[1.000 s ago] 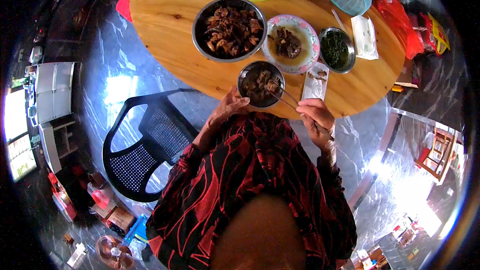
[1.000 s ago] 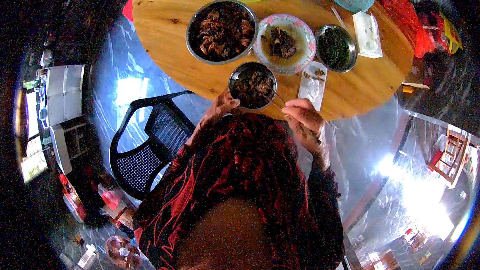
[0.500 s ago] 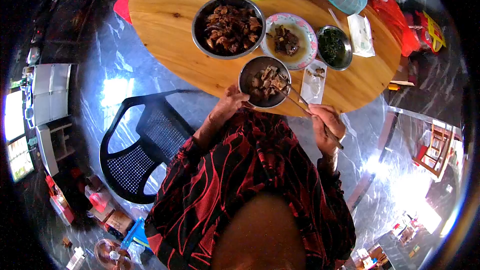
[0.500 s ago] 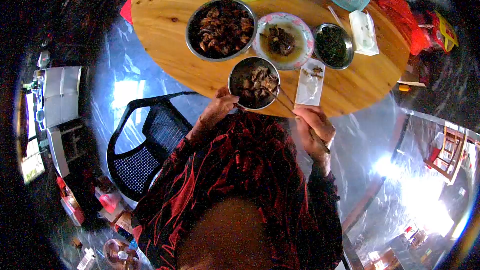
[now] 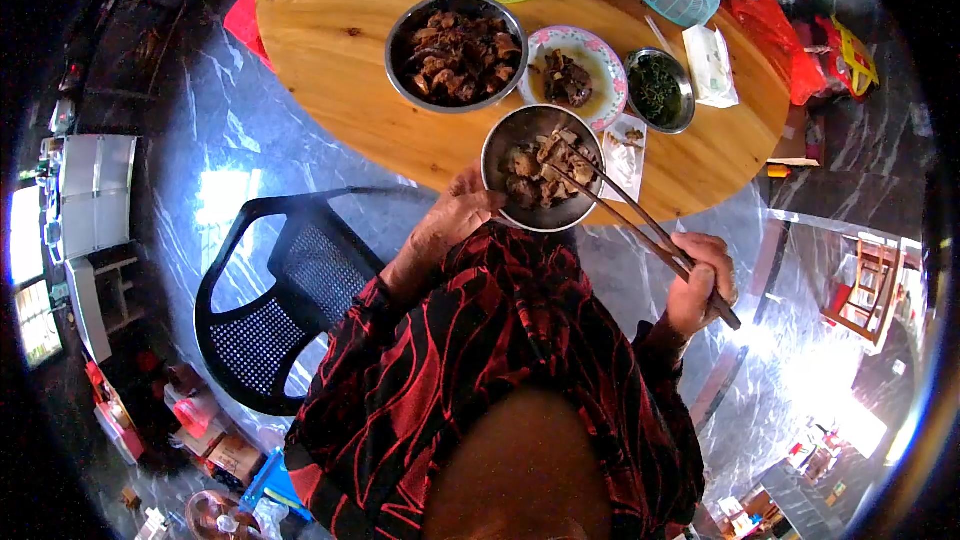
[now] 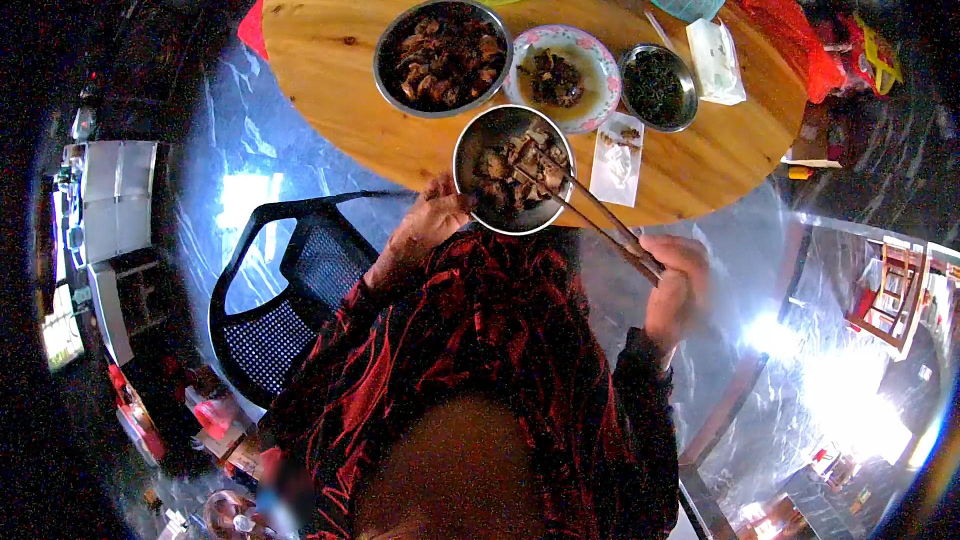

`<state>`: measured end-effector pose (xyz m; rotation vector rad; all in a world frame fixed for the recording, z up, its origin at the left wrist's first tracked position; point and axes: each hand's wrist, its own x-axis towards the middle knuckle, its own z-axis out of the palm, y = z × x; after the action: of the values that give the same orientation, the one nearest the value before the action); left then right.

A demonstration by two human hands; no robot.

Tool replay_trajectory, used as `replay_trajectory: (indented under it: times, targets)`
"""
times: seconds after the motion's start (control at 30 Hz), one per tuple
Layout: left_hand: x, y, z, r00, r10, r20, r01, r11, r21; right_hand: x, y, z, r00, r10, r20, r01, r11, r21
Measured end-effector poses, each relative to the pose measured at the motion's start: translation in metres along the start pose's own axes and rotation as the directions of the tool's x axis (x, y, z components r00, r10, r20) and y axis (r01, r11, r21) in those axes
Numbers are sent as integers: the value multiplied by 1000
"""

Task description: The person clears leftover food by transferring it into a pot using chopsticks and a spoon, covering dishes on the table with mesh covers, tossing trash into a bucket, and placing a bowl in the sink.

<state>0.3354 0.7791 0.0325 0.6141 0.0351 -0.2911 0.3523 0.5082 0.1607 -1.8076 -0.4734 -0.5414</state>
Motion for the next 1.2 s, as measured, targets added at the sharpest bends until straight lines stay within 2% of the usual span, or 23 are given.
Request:
replay_trajectory:
  times: [0.07,0.13,0.17,0.23,0.27,0.3,0.33,0.37,0.43,0.47,0.5,0.57,0.67,0.7,0.77,0.83,0.87,0.9,0.93,1.0,1.03,1.13,1.2]
  targets:
    - [-5,-1,2,1000,-12,18,12,999,-35,-6,4,-8,1000,21,16,-22,999,32]
    - [-6,-1,4,1000,24,-10,-25,994,-110,-9,6,-9,974,216,-68,-181,922,342]
    - [-8,1,6,999,37,-13,-38,994,-106,-6,4,-11,962,268,-43,-240,913,330]
    - [-14,5,13,990,99,-97,-99,995,3,-4,11,-15,950,301,-77,-266,917,298]
    - [-16,5,8,987,118,-106,-118,993,5,-2,19,-18,933,351,-78,-289,861,419]
    - [-16,4,-1,986,157,-61,-148,980,131,1,27,-20,913,401,-79,-300,790,534]
    - [-19,7,-1,981,189,-52,-175,965,197,4,35,-21,918,394,-52,-304,781,546]
    - [-22,14,5,975,219,-42,-201,944,262,6,41,-21,871,489,-46,-358,696,622]
    - [-36,26,15,952,168,-256,-131,979,154,14,56,-18,788,615,2,-407,520,751]
    - [-42,31,16,929,161,-333,-128,985,118,20,62,-14,793,607,49,-423,493,760]
    - [-51,32,5,929,170,-328,-146,984,98,27,68,-7,767,642,20,-394,446,804]
    - [-59,29,-14,858,312,-409,-284,950,129,37,75,7,719,695,-12,-367,394,843]
    - [-89,51,-33,743,378,-552,-333,925,185,56,93,28,709,694,126,-412,262,873]
    - [-103,51,-52,688,508,-518,-294,848,441,57,106,33,682,707,190,-440,189,878]
    - [-130,54,-90,532,737,-418,-73,531,844,65,109,57,635,738,227,-453,118,884]
    - [-149,71,-91,458,761,-459,-105,560,822,72,112,82,611,728,311,-461,7,887]
    - [-159,80,-89,400,745,-534,-366,664,652,76,110,96,609,721,330,-478,2,878]
    - [-168,89,-87,357,711,-605,-607,669,429,81,102,112,599,726,338,-518,30,855]
    - [-179,96,-93,334,719,-609,-617,655,435,85,93,132,593,727,346,-554,57,830]
    - [-201,115,-110,303,647,-699,-748,617,247,92,69,170,522,753,401,-586,-25,810]
    - [-212,122,-125,230,595,-770,-719,637,277,92,56,188,551,707,443,-618,-11,786]
    - [-254,144,-189,287,653,-701,-732,621,280,83,44,244,611,599,517,-664,32,747]
    - [-262,176,-219,237,626,-743,-734,616,285,81,28,296,643,528,556,-738,232,634]
